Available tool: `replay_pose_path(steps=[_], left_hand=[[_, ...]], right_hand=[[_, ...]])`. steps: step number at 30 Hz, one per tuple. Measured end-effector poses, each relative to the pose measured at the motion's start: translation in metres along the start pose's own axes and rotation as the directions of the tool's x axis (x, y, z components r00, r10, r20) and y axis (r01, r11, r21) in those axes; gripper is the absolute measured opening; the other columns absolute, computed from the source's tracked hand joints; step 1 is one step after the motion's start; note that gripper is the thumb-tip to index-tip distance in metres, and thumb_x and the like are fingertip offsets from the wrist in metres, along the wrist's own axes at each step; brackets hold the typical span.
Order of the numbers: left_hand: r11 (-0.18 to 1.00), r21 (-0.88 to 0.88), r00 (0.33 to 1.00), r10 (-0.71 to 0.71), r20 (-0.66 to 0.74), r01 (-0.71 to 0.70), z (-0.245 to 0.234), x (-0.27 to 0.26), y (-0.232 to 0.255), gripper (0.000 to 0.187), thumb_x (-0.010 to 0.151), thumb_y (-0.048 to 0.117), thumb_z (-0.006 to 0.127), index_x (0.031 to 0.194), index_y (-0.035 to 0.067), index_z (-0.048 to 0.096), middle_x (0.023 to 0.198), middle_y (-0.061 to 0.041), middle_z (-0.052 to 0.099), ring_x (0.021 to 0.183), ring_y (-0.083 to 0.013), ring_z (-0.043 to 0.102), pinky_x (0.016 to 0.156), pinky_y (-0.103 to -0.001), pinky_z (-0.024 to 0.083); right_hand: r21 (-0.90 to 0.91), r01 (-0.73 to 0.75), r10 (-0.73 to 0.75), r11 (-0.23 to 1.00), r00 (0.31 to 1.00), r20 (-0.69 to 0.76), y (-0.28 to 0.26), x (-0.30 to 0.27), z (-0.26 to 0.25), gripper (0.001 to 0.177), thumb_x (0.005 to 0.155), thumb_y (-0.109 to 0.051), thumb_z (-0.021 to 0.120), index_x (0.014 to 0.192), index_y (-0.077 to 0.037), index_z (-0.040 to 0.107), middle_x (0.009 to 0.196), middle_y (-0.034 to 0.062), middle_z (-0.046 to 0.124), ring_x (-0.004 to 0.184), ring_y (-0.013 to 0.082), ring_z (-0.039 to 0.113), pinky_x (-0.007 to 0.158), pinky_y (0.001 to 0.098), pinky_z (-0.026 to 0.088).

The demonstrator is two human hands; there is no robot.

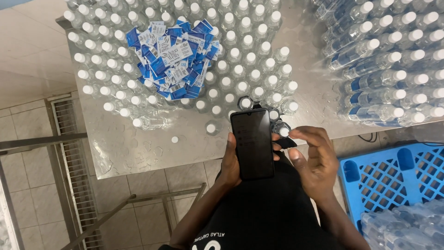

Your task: The person stands at a stainless steel table and applies blue and white labels to clear plastic water bottles. They pick up a bottle, affix a label, and place it back among the others. The person briefly uses a smartphone before resuming the labeling process.

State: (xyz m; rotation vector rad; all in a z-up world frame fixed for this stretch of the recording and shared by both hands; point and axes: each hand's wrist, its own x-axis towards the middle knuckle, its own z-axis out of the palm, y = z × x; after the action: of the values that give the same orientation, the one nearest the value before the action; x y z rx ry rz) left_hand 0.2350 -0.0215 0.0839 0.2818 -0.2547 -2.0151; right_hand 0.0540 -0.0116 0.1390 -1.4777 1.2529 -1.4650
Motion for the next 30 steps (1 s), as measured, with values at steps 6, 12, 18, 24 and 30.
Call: replay_pose_path(steps=[6,12,18,24,30], left_hand=[[0.984,0.178,0.994,-0.007,-0.113,0.027,-0.052,-0.016,-0.016,0.083,0.113,0.066,0.039,0.16,-0.002,0.051,0.16,-0.025,0.057,0.137,-0.0391,0.063,0.114,-0.058,0.054],[0.97,0.239,0.99,-0.018,-0.139,0.051,-0.051,-0.024,-0.019,0.083,0.113,0.068,0.039,0.162,0.0,0.048,0.165,-0.026,0.051,0.144,-0.0415,0.057,0.118,-0.057,0.049],[0.989,0.111,0.987,-0.077,-0.139,0.093,-0.051,-0.027,-0.028,0.077,0.114,0.06,0.05,0.167,0.005,0.043,0.171,-0.021,0.045,0.151,-0.0357,0.05,0.128,-0.05,0.04],[0.934,0.274,0.971,-0.237,-0.006,0.229,-0.054,-0.025,0.001,0.068,0.119,0.042,0.046,0.169,-0.003,0.034,0.171,-0.021,0.043,0.156,-0.0343,0.042,0.138,-0.044,0.024],[0.957,0.212,0.973,-0.218,0.074,0.198,-0.07,-0.027,0.001,0.075,0.114,0.045,0.056,0.172,0.004,0.029,0.176,-0.013,0.037,0.155,-0.0205,0.045,0.137,-0.044,0.02]], right_hand=[[0.129,-0.206,0.2,0.97,0.978,0.061,-0.019,0.007,0.023,0.066,0.097,-0.001,0.072,0.155,0.01,0.044,0.136,0.0262,0.06,0.124,0.0351,0.065,0.11,0.0529,0.054],[0.174,-0.42,0.382,0.891,0.899,0.214,0.001,0.009,0.017,0.069,0.103,-0.018,0.066,0.165,-0.005,0.041,0.126,0.0158,0.073,0.086,0.0088,0.056,0.055,0.0188,0.055],[0.236,-0.432,0.377,0.87,0.893,0.247,0.003,0.022,0.022,0.059,0.11,-0.021,0.054,0.164,-0.003,0.04,0.105,0.0174,0.071,0.053,0.0117,0.056,0.039,0.0224,0.048],[0.046,-0.363,0.347,0.93,0.915,0.208,-0.026,0.047,0.041,0.062,0.097,-0.024,0.079,0.149,0.0,0.056,0.118,0.0202,0.07,0.098,0.022,0.064,0.079,0.0373,0.057],[-0.023,-0.38,0.375,0.925,0.9,0.221,-0.023,0.043,0.043,0.051,0.095,-0.028,0.084,0.134,-0.002,0.062,0.113,0.0165,0.071,0.104,0.0232,0.064,0.092,0.0428,0.055]])
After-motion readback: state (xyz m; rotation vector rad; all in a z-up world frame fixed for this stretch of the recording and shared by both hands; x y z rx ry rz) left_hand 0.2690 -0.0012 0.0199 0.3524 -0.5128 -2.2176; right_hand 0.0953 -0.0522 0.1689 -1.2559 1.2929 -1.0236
